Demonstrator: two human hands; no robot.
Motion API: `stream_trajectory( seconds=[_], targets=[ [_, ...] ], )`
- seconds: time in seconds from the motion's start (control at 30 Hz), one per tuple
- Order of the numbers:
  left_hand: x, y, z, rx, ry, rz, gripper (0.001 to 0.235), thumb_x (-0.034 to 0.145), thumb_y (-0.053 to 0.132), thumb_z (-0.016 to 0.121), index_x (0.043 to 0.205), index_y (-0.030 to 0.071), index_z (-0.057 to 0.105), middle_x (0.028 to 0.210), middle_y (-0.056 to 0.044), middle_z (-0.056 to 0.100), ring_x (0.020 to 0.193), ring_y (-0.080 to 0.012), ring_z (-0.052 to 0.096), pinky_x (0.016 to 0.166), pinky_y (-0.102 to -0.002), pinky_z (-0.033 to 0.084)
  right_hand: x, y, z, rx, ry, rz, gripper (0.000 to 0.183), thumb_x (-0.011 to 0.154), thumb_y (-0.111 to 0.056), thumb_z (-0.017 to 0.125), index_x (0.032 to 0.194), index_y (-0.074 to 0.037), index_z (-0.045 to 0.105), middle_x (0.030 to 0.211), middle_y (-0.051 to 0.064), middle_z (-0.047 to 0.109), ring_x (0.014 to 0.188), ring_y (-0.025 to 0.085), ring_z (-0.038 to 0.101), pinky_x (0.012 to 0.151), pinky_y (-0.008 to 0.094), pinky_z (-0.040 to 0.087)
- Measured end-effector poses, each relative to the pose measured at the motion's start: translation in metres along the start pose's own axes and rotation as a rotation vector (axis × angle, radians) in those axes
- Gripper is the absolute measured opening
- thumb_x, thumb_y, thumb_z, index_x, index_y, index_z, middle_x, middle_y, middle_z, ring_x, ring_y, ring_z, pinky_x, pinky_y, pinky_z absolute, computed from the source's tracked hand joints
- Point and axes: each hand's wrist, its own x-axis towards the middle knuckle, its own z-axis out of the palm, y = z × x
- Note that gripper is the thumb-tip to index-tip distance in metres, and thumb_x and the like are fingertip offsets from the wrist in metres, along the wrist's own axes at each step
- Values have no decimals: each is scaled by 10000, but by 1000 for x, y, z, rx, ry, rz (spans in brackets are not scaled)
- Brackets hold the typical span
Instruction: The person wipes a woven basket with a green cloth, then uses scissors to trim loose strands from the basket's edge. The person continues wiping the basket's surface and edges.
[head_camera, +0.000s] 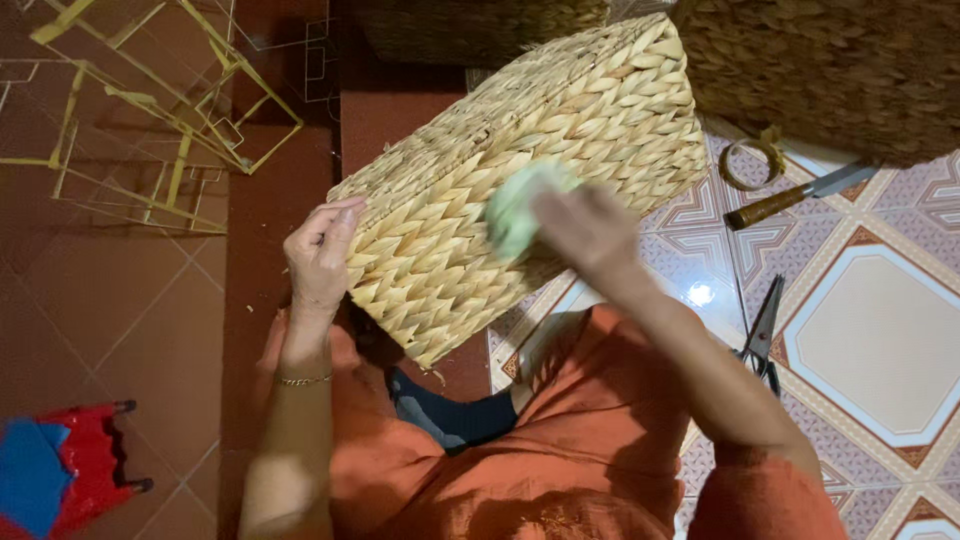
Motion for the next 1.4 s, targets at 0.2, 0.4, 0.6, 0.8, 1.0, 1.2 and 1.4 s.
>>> stream_trajectory(
  seconds=[0.2, 0.4, 0.6, 0.8, 1.0, 1.2, 1.4],
  targets=[
    [-2, -2, -2, 78, 13, -5, 234, 1037, 117, 594, 1071, -79, 717, 1205, -159, 732, 1080, -193, 680, 969, -312, 533, -38, 133, -49, -400, -9, 426, 443, 829, -35, 744, 1269, -84, 726, 1289, 123, 716, 997, 317, 627, 852, 409, 523],
    [-20, 8, 4, 364, 186, 60, 388, 1009, 165, 674, 1298, -84, 603, 1398, -257, 516, 1315, -327, 487, 1090, -423, 405, -71, 172, -41, 800, 96, 1401, 389, 974, -15, 599, 1331, -124, 707, 1162, 35, 717, 948, 123, 649, 805, 272, 559],
    [-49, 17, 13, -362, 358, -440, 442, 970, 204, 608, 1360, 20, 510, 1311, -147, 587, 1216, -243, 566, 1049, -387, 471, -81, 165, -52, 1042, 117, 1259, 389, 997, 40, 600, 1375, -37, 649, 1181, 53, 711, 1035, 138, 675, 929, 291, 556],
    [-36, 4, -16, -551, 261, -393, 430, 955, 192, 486, 1321, -23, 554, 1300, -180, 612, 1194, -272, 611, 1034, -432, 521, -42, 109, -95, 1064, 251, 1098, 410, 943, 58, 604, 1350, 22, 642, 1227, 91, 699, 1111, 167, 668, 1036, 300, 557],
    [-13, -49, -19, -474, 346, -325, 390, 900, 222, 479, 1177, 17, 661, 1259, -111, 693, 1171, -253, 650, 1033, -437, 542, 13, 12, -161, 799, 265, 987, 413, 876, -18, 628, 1280, 44, 682, 1119, 108, 663, 936, 191, 612, 828, 294, 484],
    [26, -100, -32, -210, 502, -274, 378, 997, 313, 542, 1143, 2, 699, 1227, -152, 678, 1176, -279, 613, 1065, -439, 483, 63, -65, -149, 402, 131, 356, 362, 927, 4, 594, 1288, -14, 621, 1269, 178, 688, 1083, 338, 676, 947, 385, 536],
    [19, -18, -43, 69, 376, -199, 640, 1060, 533, 301, 1422, 71, 557, 1525, -116, 470, 1431, -249, 366, 1162, -427, 252, 100, -153, -120, 348, 44, 206, 515, 762, -52, 708, 1264, 24, 627, 1280, 200, 665, 1060, 382, 655, 903, 429, 562]
  ],
)
